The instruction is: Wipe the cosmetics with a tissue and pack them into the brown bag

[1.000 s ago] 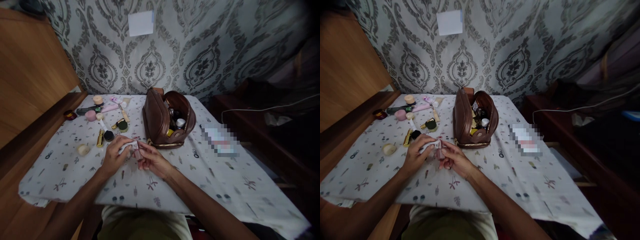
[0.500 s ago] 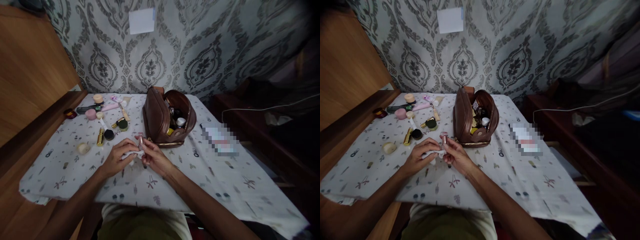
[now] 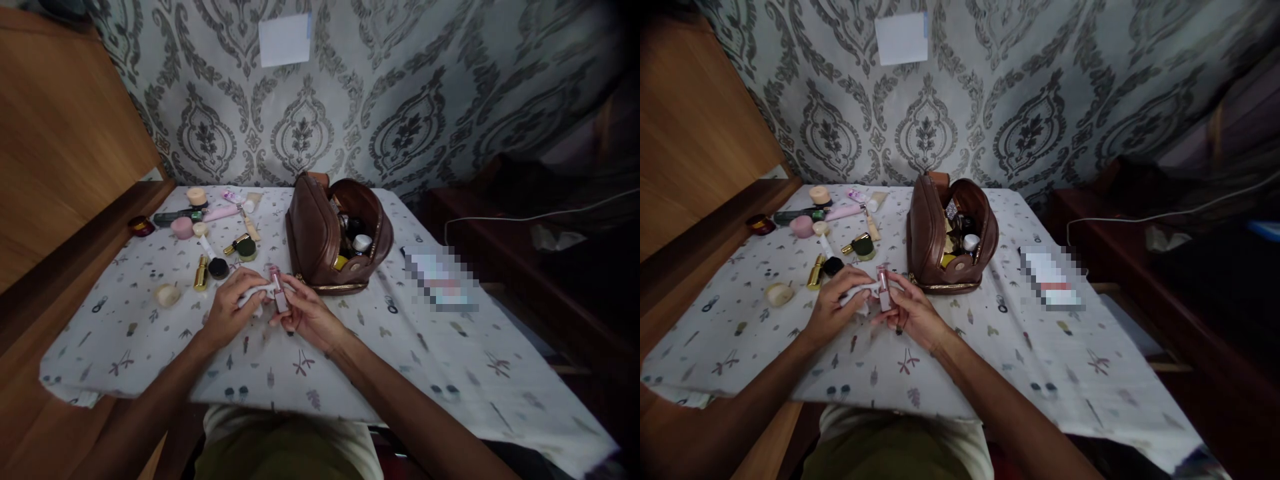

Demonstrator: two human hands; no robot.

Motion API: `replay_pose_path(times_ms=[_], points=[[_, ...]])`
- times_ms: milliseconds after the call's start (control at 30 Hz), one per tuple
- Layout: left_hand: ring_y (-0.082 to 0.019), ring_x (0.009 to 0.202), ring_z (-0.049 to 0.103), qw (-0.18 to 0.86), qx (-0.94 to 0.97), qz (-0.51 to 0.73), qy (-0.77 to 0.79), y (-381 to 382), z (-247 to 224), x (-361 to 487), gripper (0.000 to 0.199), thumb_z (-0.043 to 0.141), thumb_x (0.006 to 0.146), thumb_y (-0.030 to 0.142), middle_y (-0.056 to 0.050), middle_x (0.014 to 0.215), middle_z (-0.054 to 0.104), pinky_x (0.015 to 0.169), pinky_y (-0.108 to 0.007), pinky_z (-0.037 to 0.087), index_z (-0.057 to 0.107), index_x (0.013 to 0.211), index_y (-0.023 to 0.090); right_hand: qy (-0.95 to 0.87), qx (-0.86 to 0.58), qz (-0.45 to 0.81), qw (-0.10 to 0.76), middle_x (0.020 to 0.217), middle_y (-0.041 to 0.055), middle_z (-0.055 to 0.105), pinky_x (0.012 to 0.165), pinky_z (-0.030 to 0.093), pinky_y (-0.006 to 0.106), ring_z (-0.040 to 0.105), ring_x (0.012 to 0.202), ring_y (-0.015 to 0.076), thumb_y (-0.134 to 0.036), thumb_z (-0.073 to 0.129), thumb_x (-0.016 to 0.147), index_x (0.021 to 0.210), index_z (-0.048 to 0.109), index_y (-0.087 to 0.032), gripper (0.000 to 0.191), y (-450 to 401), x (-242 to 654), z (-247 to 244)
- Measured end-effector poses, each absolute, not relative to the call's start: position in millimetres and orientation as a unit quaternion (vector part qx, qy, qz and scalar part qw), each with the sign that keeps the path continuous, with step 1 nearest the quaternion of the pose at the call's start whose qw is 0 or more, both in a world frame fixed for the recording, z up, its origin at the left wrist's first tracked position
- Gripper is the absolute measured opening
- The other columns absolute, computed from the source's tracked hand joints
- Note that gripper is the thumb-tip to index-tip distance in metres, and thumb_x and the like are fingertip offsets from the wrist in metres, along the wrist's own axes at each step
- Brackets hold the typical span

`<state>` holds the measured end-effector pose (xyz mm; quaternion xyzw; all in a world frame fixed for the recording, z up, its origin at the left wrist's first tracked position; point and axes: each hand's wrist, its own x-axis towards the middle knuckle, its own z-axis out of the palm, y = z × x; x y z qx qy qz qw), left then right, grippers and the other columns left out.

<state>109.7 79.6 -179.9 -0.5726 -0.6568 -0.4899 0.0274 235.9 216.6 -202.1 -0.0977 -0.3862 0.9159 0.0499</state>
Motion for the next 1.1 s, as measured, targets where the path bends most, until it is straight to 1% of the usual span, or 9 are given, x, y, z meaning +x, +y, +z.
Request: replay_pose_path(times_ms=[100, 267, 367, 500, 700, 800, 900, 967, 1100], points=[[-0.018, 0.093, 0.062, 0.005, -0.611, -0.477, -0.632, 78.5, -179.7, 111.7, 0.015, 0.057, 0.092, 0.019, -0.007, 0.098, 0.062, 0.083, -0.032, 0.050, 0.067, 0.103, 0.019, -0.379, -0.112, 0.916, 0.074, 0.076, -0.0020, 0.068, 0.040, 0.038, 0.017, 0.070, 0.059, 0.0152, -0.042, 0.081, 0.072, 0.118, 0.058, -0.026, 0.054, 216.1, 234.7, -201.1], [-0.018, 0.097, 0.061, -0.012, -0.635, -0.455, -0.624, 79.0, -180.3, 113.4, 0.017, 0.056, 0.093, 0.018, -0.009, 0.101, 0.062, 0.084, -0.032, 0.050, 0.067, 0.105, 0.018, -0.384, -0.104, 0.913, 0.093, 0.083, -0.0022, 0.066, 0.041, 0.041, 0.016, 0.067, 0.055, 0.0102, -0.041, 0.082, 0.072, 0.110, 0.064, -0.025, 0.046, 215.2, 234.6, -199.6], [-0.018, 0.093, 0.061, 0.017, -0.596, -0.471, -0.651, 80.4, -181.1, 111.9, 0.015, 0.057, 0.092, 0.019, -0.007, 0.097, 0.062, 0.083, -0.032, 0.050, 0.066, 0.103, 0.018, -0.391, -0.096, 0.912, 0.078, 0.079, -0.0019, 0.064, 0.040, 0.040, 0.016, 0.067, 0.055, 0.0107, -0.042, 0.079, 0.075, 0.110, 0.064, -0.023, 0.043, 215.3, 235.5, -200.5], [-0.017, 0.091, 0.061, 0.038, -0.566, -0.486, -0.665, 81.2, -182.1, 109.9, 0.014, 0.057, 0.092, 0.019, -0.006, 0.095, 0.063, 0.081, -0.031, 0.049, 0.066, 0.103, 0.018, -0.392, -0.084, 0.914, 0.057, 0.086, 0.0011, 0.066, 0.043, 0.043, 0.017, 0.069, 0.061, 0.0124, -0.044, 0.078, 0.076, 0.113, 0.063, -0.023, 0.045, 215.5, 235.5, -202.7], [-0.017, 0.087, 0.063, -0.054, -0.606, -0.477, -0.634, 80.1, -182.0, 114.0, 0.013, 0.057, 0.092, 0.024, -0.006, 0.093, 0.065, 0.078, -0.029, 0.050, 0.069, 0.094, 0.018, -0.433, -0.075, 0.897, 0.053, 0.085, -0.0013, 0.063, 0.046, 0.045, 0.018, 0.066, 0.057, 0.0102, -0.052, 0.073, 0.079, 0.118, 0.060, -0.026, 0.049, 212.9, 234.5, -204.2], [-0.015, 0.075, 0.063, -0.092, -0.511, -0.513, -0.683, 81.1, -181.0, 115.1, 0.015, 0.056, 0.093, 0.031, -0.001, 0.080, 0.066, 0.071, -0.026, 0.050, 0.063, 0.098, 0.019, -0.525, -0.041, 0.848, 0.067, 0.097, 0.0014, 0.062, 0.048, 0.046, 0.018, 0.067, 0.063, 0.0108, -0.058, 0.068, 0.080, 0.125, 0.057, -0.028, 0.055, 209.9, 235.9, -203.8], [-0.016, 0.076, 0.065, -0.123, -0.466, -0.526, -0.700, 83.5, -176.0, 114.8, 0.021, 0.055, 0.092, 0.036, -0.001, 0.081, 0.068, 0.072, -0.027, 0.051, 0.060, 0.103, 0.019, -0.606, -0.016, 0.791, 0.089, 0.107, 0.0044, 0.059, 0.050, 0.046, 0.019, 0.066, 0.071, 0.0122, -0.061, 0.059, 0.085, 0.129, 0.054, -0.028, 0.055, 208.4, 238.8, -202.5], [-0.018, 0.081, 0.066, -0.139, -0.487, -0.509, -0.696, 85.3, -169.2, 115.0, 0.021, 0.055, 0.092, 0.037, -0.003, 0.087, 0.070, 0.074, -0.028, 0.052, 0.063, 0.099, 0.019, -0.652, -0.015, 0.749, 0.121, 0.101, 0.0042, 0.057, 0.054, 0.047, 0.020, 0.061, 0.073, 0.0125, -0.059, 0.053, 0.089, 0.122, 0.058, -0.026, 0.047, 209.9, 242.4, -198.9], [-0.018, 0.083, 0.066, -0.134, -0.539, -0.471, -0.685, 91.5, -148.6, 118.8, 0.017, 0.058, 0.092, 0.036, -0.002, 0.088, 0.071, 0.072, -0.025, 0.052, 0.066, 0.094, 0.021, -0.765, 0.002, 0.607, 0.216, 0.092, 0.0045, 0.055, 0.079, 0.048, 0.029, 0.054, 0.090, 0.0172, -0.043, 0.050, 0.095, 0.098, 0.065, -0.020, 0.028, 220.2, 256.4, -176.9]])
